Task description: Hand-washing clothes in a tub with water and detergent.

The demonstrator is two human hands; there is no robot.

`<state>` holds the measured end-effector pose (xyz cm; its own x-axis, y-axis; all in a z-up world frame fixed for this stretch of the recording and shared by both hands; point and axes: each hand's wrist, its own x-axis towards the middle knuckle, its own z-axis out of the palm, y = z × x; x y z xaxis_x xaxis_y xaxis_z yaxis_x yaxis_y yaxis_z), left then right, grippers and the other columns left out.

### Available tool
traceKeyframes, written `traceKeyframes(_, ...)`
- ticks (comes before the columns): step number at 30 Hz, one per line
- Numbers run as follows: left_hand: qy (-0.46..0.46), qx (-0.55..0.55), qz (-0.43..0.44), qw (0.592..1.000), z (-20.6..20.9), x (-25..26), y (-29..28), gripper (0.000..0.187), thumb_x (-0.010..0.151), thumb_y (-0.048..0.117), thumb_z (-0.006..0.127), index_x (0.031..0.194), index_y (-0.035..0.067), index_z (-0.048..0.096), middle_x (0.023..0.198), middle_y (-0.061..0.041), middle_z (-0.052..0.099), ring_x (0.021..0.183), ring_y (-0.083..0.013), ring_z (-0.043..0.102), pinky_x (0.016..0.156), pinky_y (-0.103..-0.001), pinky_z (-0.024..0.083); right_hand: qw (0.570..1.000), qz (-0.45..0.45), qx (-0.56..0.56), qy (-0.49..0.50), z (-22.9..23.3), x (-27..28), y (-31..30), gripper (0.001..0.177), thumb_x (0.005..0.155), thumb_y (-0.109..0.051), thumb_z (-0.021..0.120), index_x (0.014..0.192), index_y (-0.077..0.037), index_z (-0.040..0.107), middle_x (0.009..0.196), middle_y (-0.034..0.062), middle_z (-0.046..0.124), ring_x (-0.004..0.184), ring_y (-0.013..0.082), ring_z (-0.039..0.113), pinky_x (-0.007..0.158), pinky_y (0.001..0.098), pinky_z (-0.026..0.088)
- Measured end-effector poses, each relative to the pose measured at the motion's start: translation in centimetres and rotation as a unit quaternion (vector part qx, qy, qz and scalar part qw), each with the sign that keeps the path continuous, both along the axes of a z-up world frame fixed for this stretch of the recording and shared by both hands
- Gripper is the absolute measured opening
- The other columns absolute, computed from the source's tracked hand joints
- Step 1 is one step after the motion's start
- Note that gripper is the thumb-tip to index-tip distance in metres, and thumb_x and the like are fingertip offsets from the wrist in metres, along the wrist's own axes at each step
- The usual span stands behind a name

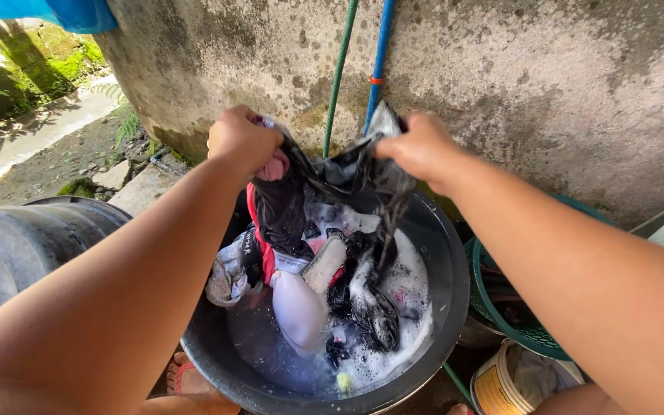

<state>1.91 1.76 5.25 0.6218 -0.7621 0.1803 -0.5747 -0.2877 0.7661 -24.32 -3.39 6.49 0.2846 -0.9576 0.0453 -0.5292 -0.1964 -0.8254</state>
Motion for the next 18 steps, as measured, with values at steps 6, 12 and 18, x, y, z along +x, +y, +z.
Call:
traceKeyframes(6, -0.096, 0.163, 0.056, 0.98, -7.1, -2.6, 5.1, 0.056, 0.094, 0.031, 0.066, 0.142, 0.008, 0.049, 0.134, -0.017, 0.056, 0.122, -0.0313, 0.058, 0.099, -0.05, 0.049, 0.987, -0.061, 0.021, 0.148, -10.1, -1.2, 0.2, 0.047, 0.075, -0.019, 0.085, 0.115, -0.002, 0.07, 0.111, 0.0156, 0.074, 0.099, 0.028, 0.071, 0.087, 0.0398, 0.054)
traceKeyframes(12, 0.177, 0.362, 0.091, 0.911, -18.6, -6.0, 11.4, 0.074, 0.08, 0.052, 0.083, 0.131, 0.003, 0.062, 0.131, -0.017, 0.059, 0.116, -0.0352, 0.063, 0.099, -0.049, 0.054, 0.978, -0.032, 0.142, 0.149, -15.5, -0.9, 6.3, 0.036, 0.076, -0.019, 0.081, 0.108, -0.005, 0.072, 0.1, 0.0124, 0.075, 0.091, 0.0244, 0.073, 0.081, 0.0388, 0.056)
traceKeyframes(18, 0.349, 0.299, 0.032, 0.888, -28.0, -3.6, 9.9, 0.054, 0.075, 0.039, 0.085, 0.105, -0.004, 0.078, 0.1, -0.021, 0.074, 0.089, -0.0347, 0.075, 0.071, -0.049, 0.051, 0.983, 0.029, 0.166, 0.071, -13.4, -1.3, 9.5, 0.023, 0.078, -0.019, 0.08, 0.095, -0.005, 0.074, 0.09, 0.0095, 0.076, 0.086, 0.021, 0.07, 0.079, 0.037, 0.053)
